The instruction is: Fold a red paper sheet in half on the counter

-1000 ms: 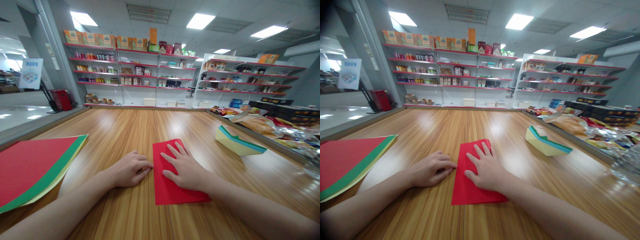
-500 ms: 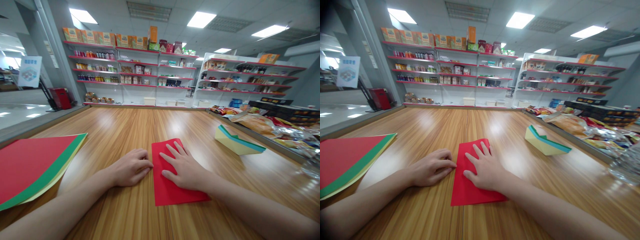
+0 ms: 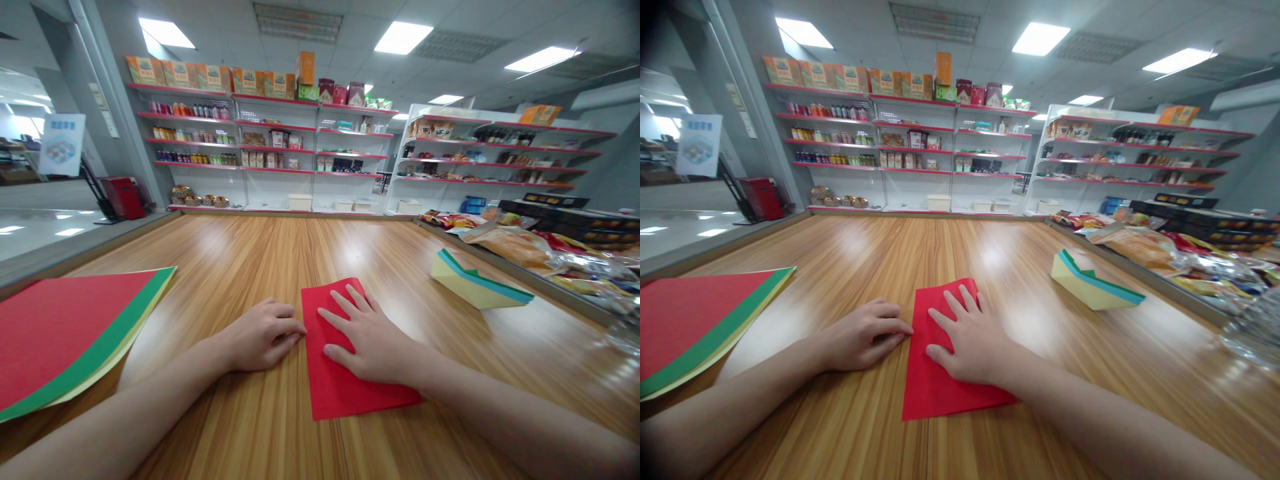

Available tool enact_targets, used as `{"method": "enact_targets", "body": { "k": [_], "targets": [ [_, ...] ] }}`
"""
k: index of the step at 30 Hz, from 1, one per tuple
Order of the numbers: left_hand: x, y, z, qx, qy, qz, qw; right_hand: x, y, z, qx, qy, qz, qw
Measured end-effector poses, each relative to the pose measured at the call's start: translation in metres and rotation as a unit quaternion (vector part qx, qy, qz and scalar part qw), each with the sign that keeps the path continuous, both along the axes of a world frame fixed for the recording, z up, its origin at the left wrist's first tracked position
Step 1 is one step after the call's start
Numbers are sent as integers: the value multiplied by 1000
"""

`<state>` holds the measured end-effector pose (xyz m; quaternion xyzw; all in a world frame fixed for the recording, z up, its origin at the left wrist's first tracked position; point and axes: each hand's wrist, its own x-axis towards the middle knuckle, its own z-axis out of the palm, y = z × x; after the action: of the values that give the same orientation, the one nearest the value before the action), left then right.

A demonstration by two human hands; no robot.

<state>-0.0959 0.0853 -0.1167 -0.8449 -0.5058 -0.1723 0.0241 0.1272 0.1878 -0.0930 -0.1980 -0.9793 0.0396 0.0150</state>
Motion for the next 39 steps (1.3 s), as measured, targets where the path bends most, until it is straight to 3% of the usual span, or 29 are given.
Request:
{"method": "enact_targets", "body": {
  "k": [17,30,39],
  "targets": [
    [-1,1,0,7,14,9,1000,0,0,1,3,1,-1,1000],
    [0,0,2,13,-48,-27,998,3,-29,4,16,11,-41,999],
    [0,1,4,3,-68,-36,997,3,-25,3,23,11,-26,999]
  ]
}}
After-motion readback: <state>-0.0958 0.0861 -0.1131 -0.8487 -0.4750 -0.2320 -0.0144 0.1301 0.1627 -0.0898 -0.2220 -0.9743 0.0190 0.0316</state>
